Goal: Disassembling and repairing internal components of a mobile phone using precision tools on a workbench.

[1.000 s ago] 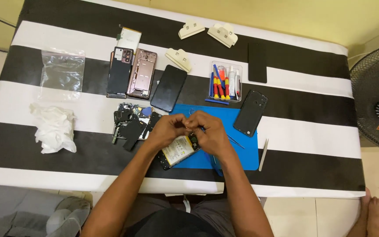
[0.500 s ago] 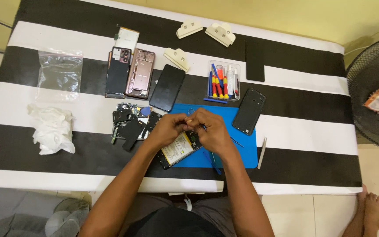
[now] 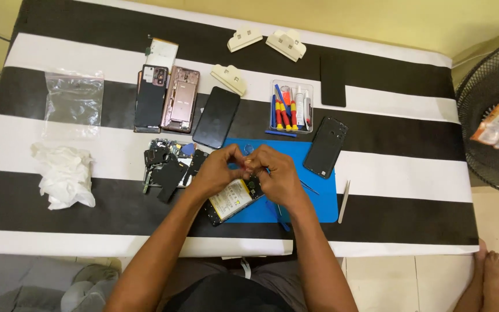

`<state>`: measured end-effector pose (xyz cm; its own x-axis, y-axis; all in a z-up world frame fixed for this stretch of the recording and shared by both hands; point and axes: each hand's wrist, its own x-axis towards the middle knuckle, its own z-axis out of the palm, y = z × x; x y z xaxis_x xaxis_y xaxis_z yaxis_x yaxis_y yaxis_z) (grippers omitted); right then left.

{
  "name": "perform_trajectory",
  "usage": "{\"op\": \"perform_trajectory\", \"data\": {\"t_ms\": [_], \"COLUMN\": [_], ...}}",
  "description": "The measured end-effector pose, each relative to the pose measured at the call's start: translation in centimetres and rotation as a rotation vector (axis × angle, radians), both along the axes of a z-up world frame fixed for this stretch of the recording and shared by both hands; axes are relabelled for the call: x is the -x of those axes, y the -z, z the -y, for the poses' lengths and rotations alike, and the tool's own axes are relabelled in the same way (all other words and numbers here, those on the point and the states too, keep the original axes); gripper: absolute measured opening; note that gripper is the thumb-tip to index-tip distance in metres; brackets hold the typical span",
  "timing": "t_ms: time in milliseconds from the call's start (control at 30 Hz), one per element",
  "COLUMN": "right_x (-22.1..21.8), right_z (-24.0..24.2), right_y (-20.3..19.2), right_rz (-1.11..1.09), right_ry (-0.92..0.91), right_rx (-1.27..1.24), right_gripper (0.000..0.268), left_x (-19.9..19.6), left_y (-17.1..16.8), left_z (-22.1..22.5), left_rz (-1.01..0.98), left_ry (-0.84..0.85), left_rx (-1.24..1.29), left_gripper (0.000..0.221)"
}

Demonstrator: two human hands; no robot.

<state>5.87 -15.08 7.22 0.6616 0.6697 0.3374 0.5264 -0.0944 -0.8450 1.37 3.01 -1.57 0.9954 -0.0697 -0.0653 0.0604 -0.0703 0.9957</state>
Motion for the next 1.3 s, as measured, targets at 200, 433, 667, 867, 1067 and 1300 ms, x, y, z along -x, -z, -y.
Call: {"op": "perform_trajectory", "data": {"t_ms": [200,433,667,867,1067,1300], "right_x": [-0.1,-0.7,-0.3,-0.5,-0.1,0.3], "right_z": [-0.2,0.1,0.2,0.7,1.1,0.7], "right_y": [-0.1,-0.1,0.3,0.7,0.4,0.3], "right_rz": [-0.025,0.000,-0.105,-0.129,-0.088,-0.012], "right_ry": [0.004,-0.025,-0.061,-0.014,0.040,0.096], "right_rx": [-0.005,-0.051,-0.066,-0.092,-0.089,-0.043], "right_gripper": [0.030,0.029,0.029,0.031,0.030,0.033], "left_x": [0.8,0.5,0.7,0.1,0.1,0.2], "left_y": [-1.5,-1.9,-0.6,-2.3,-0.3,-0.1], "left_z": [0.2,0.9,0.2,0.9,1.0,0.1], "left_rz": [-0.094,-0.097,-0.035,0.126,-0.037,-0.013], "left_ry": [0.154,-0.013,0.046,0.124,0.048,0.017], "left_rx": [-0.051,-0.096,-0.140,-0.133,-0.192,0.017], "left_gripper": [0.010,0.028,0.012,0.014,0.010,0.024]}}
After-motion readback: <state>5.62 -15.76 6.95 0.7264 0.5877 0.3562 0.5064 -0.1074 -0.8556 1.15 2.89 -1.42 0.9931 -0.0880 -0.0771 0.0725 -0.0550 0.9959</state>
